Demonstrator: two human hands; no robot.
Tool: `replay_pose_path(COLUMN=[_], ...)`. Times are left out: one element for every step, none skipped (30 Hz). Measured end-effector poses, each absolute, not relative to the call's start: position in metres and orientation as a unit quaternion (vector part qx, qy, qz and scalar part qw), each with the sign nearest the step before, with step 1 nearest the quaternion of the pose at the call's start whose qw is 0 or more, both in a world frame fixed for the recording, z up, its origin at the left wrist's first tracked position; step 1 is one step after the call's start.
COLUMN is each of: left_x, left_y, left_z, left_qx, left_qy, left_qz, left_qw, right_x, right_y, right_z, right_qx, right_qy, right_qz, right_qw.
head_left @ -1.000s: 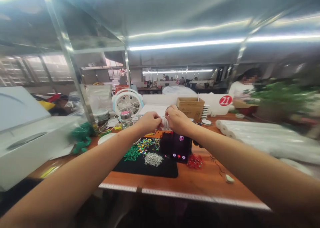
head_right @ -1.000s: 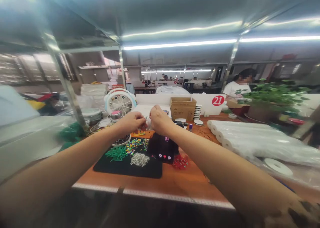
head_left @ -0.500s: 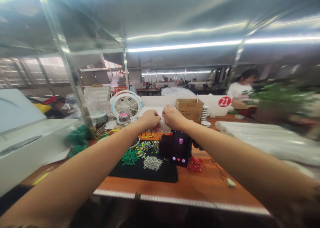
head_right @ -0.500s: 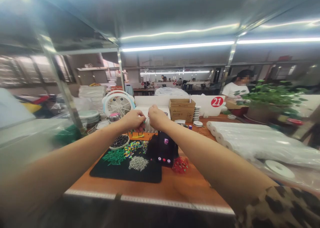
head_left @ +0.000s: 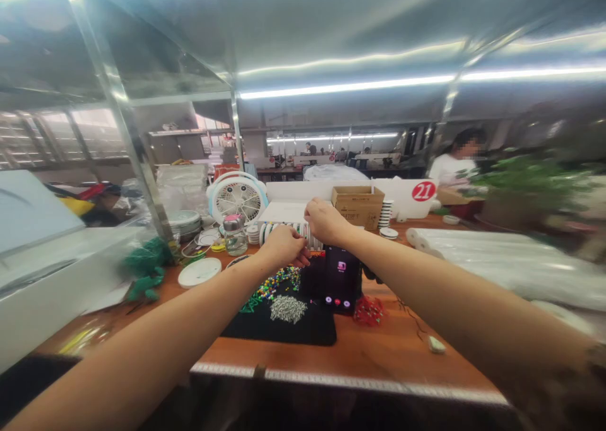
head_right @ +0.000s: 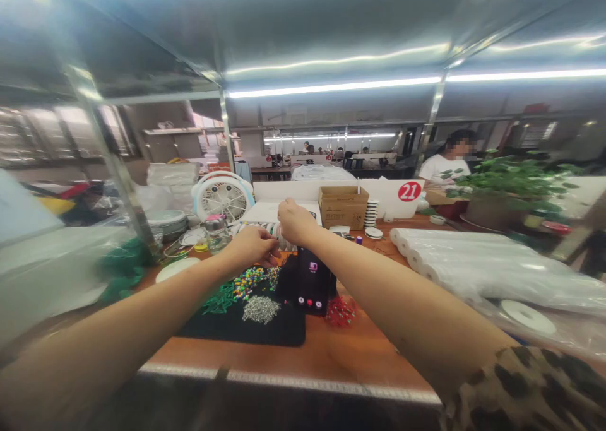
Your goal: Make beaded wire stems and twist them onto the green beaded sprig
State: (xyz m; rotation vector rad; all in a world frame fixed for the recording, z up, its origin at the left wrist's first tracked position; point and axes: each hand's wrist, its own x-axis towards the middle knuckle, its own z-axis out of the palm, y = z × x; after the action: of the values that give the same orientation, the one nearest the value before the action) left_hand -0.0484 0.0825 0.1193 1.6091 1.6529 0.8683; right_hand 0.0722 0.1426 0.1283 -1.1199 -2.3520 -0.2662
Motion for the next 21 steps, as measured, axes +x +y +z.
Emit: replay_pose_path(left_x=[-0.0481, -0.0480, -0.0481, -0.0484, -0.0487, -0.0491, -0.0494, -0.0496, -0.0496, -0.0496, -0.0493, -0.0490, -0.0487, -0.0484, -0.0482, -0.0480, -0.0479, -0.0478, -0.0478, -0.0477, -0.0477], left_y=[0.0815, 0.0803, 0.0790, 0.0776, 0.0763, 0.0752, 0.0743, 0.0737, 0.0734, 0.0732, 0.0733, 0.0735, 0.0737, 0.0740, 0.0743, 0.0745, 0.0748, 0.0750, 0.0752, 0.0753, 0.0755], left_z=[0.1175, 0.1159, 0.1146, 0.1135, 0.1127, 0.1122, 0.1119, 0.1118, 0.1118, 0.1119, 0.1120, 0.1119, 0.1118, 0.1114, 0.1109, 0.1103, 0.1097, 0.1091, 0.1087, 0.1084, 0.1082], left_qx=[0.614, 0.612, 0.610, 0.609, 0.608, 0.608, 0.608, 0.608, 0.608, 0.608, 0.607, 0.606, 0.604, 0.603, 0.602, 0.601, 0.601, 0.601, 0.601, 0.601, 0.601], left_qy=[0.634, 0.636, 0.638, 0.639, 0.639, 0.638, 0.636, 0.635, 0.633, 0.632, 0.631, 0.630, 0.628, 0.627, 0.626, 0.626, 0.625, 0.625, 0.626, 0.626, 0.626], left_qz=[0.333, 0.333, 0.334, 0.336, 0.338, 0.342, 0.346, 0.350, 0.354, 0.358, 0.361, 0.364, 0.367, 0.368, 0.369, 0.369, 0.369, 0.368, 0.367, 0.366, 0.366], left_qw=[0.332, 0.331, 0.330, 0.329, 0.328, 0.326, 0.325, 0.324, 0.323, 0.323, 0.322, 0.323, 0.325, 0.327, 0.330, 0.333, 0.334, 0.336, 0.336, 0.336, 0.336], right_x=[0.0722, 0.0723, 0.0723, 0.0723, 0.0723, 0.0722, 0.0722, 0.0722, 0.0723, 0.0723, 0.0723, 0.0723, 0.0722, 0.0720, 0.0718, 0.0716, 0.0715, 0.0713, 0.0712, 0.0712, 0.0713], right_y=[0.1426, 0.1424, 0.1421, 0.1417, 0.1412, 0.1407, 0.1403, 0.1399, 0.1397, 0.1395, 0.1394, 0.1394, 0.1394, 0.1393, 0.1392, 0.1390, 0.1388, 0.1385, 0.1382, 0.1378, 0.1375], right_z=[0.1282, 0.1281, 0.1281, 0.1280, 0.1280, 0.1279, 0.1278, 0.1276, 0.1274, 0.1272, 0.1269, 0.1267, 0.1265, 0.1263, 0.1263, 0.1263, 0.1265, 0.1266, 0.1269, 0.1271, 0.1274], right_qx=[-0.413, -0.413, -0.413, -0.414, -0.413, -0.413, -0.413, -0.414, -0.414, -0.414, -0.415, -0.415, -0.416, -0.416, -0.417, -0.418, -0.420, -0.421, -0.422, -0.423, -0.423], right_qy=[-0.867, -0.867, -0.867, -0.867, -0.867, -0.867, -0.866, -0.866, -0.866, -0.865, -0.864, -0.864, -0.863, -0.863, -0.862, -0.862, -0.861, -0.861, -0.860, -0.860, -0.860], right_qz=[-0.097, -0.096, -0.095, -0.094, -0.093, -0.092, -0.091, -0.091, -0.092, -0.092, -0.092, -0.092, -0.092, -0.092, -0.091, -0.091, -0.091, -0.090, -0.090, -0.089, -0.089], right_qw=[0.260, 0.261, 0.262, 0.263, 0.263, 0.264, 0.265, 0.266, 0.267, 0.268, 0.269, 0.270, 0.270, 0.271, 0.271, 0.272, 0.272, 0.272, 0.272, 0.273, 0.273])
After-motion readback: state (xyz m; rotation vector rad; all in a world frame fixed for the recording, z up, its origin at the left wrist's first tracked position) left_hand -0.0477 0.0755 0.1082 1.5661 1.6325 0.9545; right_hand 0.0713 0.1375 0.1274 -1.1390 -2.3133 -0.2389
